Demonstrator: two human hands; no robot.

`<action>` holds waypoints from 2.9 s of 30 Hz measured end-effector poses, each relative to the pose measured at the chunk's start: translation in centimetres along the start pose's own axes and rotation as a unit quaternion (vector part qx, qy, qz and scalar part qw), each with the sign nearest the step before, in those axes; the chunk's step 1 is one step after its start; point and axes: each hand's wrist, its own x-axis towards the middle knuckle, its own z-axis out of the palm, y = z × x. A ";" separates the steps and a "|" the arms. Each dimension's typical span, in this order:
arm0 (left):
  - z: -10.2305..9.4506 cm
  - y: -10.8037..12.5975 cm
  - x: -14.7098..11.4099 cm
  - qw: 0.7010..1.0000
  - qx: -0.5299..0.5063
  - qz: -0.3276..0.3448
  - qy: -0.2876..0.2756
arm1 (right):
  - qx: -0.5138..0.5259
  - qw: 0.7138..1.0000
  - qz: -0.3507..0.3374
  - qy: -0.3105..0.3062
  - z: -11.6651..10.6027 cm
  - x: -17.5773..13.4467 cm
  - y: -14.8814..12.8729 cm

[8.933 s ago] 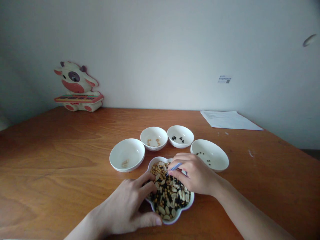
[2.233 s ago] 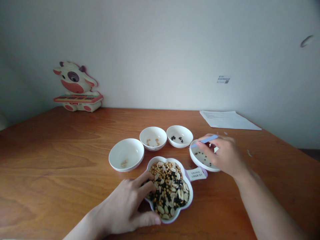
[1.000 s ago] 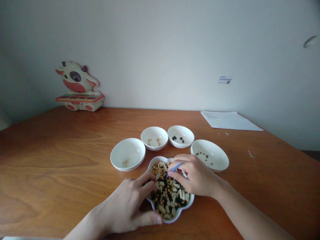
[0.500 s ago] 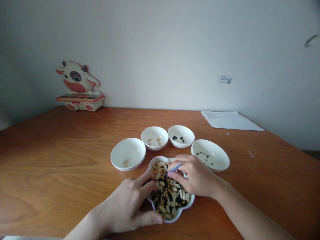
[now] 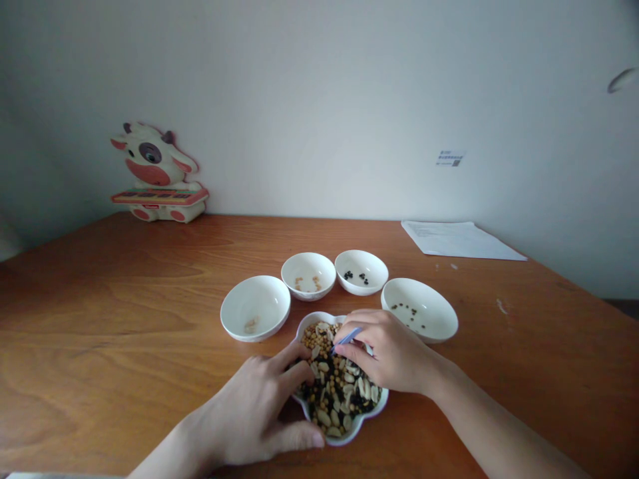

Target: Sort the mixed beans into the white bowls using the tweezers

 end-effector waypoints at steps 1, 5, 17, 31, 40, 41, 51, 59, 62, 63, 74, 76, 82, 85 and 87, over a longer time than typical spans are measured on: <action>0.0 0.0 0.0 1.000 -0.001 -0.004 -0.003 | 0.001 1.000 -0.001 0.000 0.0 0.0 0.0; 0.0 0.1 0.0 1.000 -0.006 -0.017 -0.014 | 0.005 1.000 -0.004 0.004 0.0 0.0 -0.1; 0.0 0.0 0.0 1.000 -0.022 -0.017 -0.013 | 0.028 0.998 -0.031 0.043 -0.3 0.0 0.0; 0.2 -0.1 -0.1 1.000 0.006 -0.019 -0.013 | -0.011 0.993 -0.007 0.118 -3.6 -0.8 0.9; 0.1 -0.1 -0.2 1.000 0.010 -0.011 -0.010 | -0.336 0.907 0.205 0.148 -7.6 -3.5 4.3; 0.2 -0.2 -0.2 1.000 0.011 -0.009 -0.008 | -0.342 0.901 0.233 0.127 -7.6 -3.5 4.4; 0.4 -0.6 -0.3 1.000 0.012 0.004 -0.008 | -0.339 0.877 0.319 0.119 -6.9 -3.0 4.7; 0.6 -0.5 -0.2 1.000 0.022 0.015 0.000 | -0.130 0.947 0.045 0.289 -3.5 -1.4 1.9; 0.6 -0.6 -0.1 1.000 0.022 0.021 0.006 | -0.040 0.978 -0.033 0.203 -1.8 -0.7 0.6; 0.6 -0.6 -0.1 0.999 0.022 0.023 0.008 | -0.025 0.982 -0.043 0.184 -1.3 -0.5 0.5; 0.6 0.0 -0.5 0.997 0.046 0.042 0.038 | -0.006 0.987 -0.029 0.159 -1.3 -0.7 0.8; 0.5 0.0 -0.5 0.997 0.047 0.045 0.047 | -0.003 0.988 -0.024 0.153 -1.4 -0.7 0.8; 0.1 -0.3 -0.5 0.994 0.023 0.072 0.085 | 0.013 0.990 -0.033 0.136 -1.0 -0.6 0.7; 0.1 -0.6 -0.3 0.993 0.021 0.073 0.095 | 0.020 0.992 -0.040 0.116 -0.9 -0.6 0.6; 0.1 -0.7 -0.1 0.994 0.027 0.069 0.087 | 0.023 0.994 -0.040 0.103 -0.9 -0.7 0.6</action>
